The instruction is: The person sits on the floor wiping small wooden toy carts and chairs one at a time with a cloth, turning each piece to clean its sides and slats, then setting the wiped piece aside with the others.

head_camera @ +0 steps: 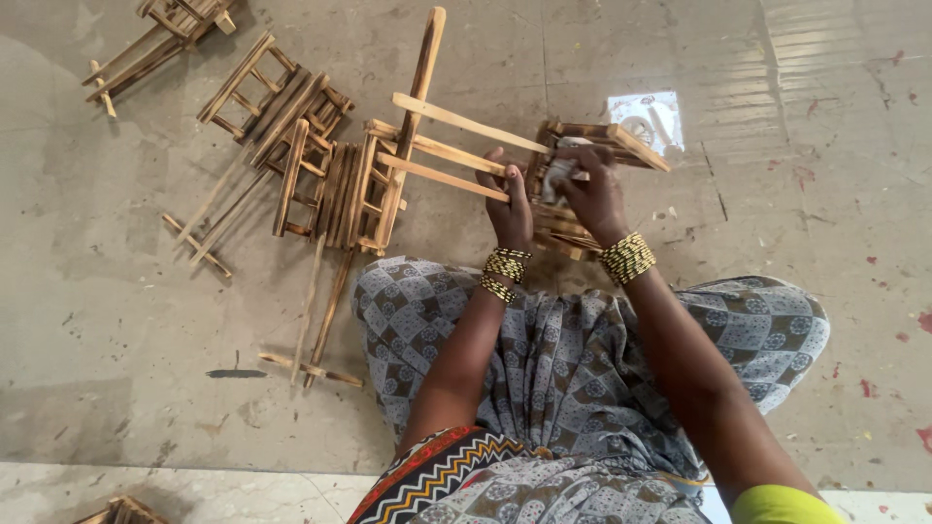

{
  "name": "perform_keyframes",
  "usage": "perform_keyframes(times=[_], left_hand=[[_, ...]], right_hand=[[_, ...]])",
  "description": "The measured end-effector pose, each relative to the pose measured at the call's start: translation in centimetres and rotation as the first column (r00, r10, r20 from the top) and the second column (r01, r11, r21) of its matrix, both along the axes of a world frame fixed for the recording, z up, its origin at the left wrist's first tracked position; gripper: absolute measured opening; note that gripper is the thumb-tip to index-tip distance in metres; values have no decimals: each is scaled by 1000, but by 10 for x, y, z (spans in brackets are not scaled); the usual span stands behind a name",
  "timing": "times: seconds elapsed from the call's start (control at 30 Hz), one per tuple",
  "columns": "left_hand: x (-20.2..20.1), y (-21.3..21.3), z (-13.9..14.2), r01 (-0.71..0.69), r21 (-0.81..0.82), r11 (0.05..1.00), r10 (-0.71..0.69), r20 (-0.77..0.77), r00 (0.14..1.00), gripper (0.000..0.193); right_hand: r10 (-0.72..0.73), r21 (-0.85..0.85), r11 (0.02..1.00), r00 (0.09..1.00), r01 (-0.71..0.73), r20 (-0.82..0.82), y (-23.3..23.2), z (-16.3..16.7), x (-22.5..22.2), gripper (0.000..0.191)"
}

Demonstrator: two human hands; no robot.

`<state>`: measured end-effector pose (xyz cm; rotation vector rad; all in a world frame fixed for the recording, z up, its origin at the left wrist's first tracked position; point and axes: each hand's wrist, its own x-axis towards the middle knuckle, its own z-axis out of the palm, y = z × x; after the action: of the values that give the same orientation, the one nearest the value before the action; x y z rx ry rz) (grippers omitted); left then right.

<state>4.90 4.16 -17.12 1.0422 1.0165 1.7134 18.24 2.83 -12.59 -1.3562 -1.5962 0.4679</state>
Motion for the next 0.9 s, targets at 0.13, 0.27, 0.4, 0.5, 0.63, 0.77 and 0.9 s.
perform_keyframes(times=[0.13, 0.27, 0.4, 0.5, 0.63, 0.77, 0.9], left_hand=[[0, -1, -6, 25, 89, 996, -30, 58, 998, 52], [1, 1, -9, 36, 79, 996, -41, 67, 997, 59], [3, 3, -6, 42, 71, 997, -43, 18, 999, 59], [3, 5, -2, 29, 47, 998, -29, 6, 1000, 56], [1, 7, -1, -13, 52, 999, 14, -22, 1000, 53], [-2, 7, -4, -52, 41, 998, 53, -14, 999, 52], [-1, 4, -6, -34, 61, 998, 33, 6, 999, 53]], right_hand=[[-196, -373, 906, 980, 198, 44, 1, -13, 25, 35], [-443, -677, 689, 890, 261, -107, -1, -27, 43, 58], [-347, -604, 790, 889, 106, -298, -4, -13, 30, 58], [-35, -372, 923, 941, -98, -336, -2, 6, 7, 52], [285, -110, 944, 936, -311, -205, 3, 12, -1, 45], [-69, -519, 846, 940, -122, -334, -1, -13, 19, 41], [-394, -667, 742, 850, 68, -351, -7, -31, 42, 41]])
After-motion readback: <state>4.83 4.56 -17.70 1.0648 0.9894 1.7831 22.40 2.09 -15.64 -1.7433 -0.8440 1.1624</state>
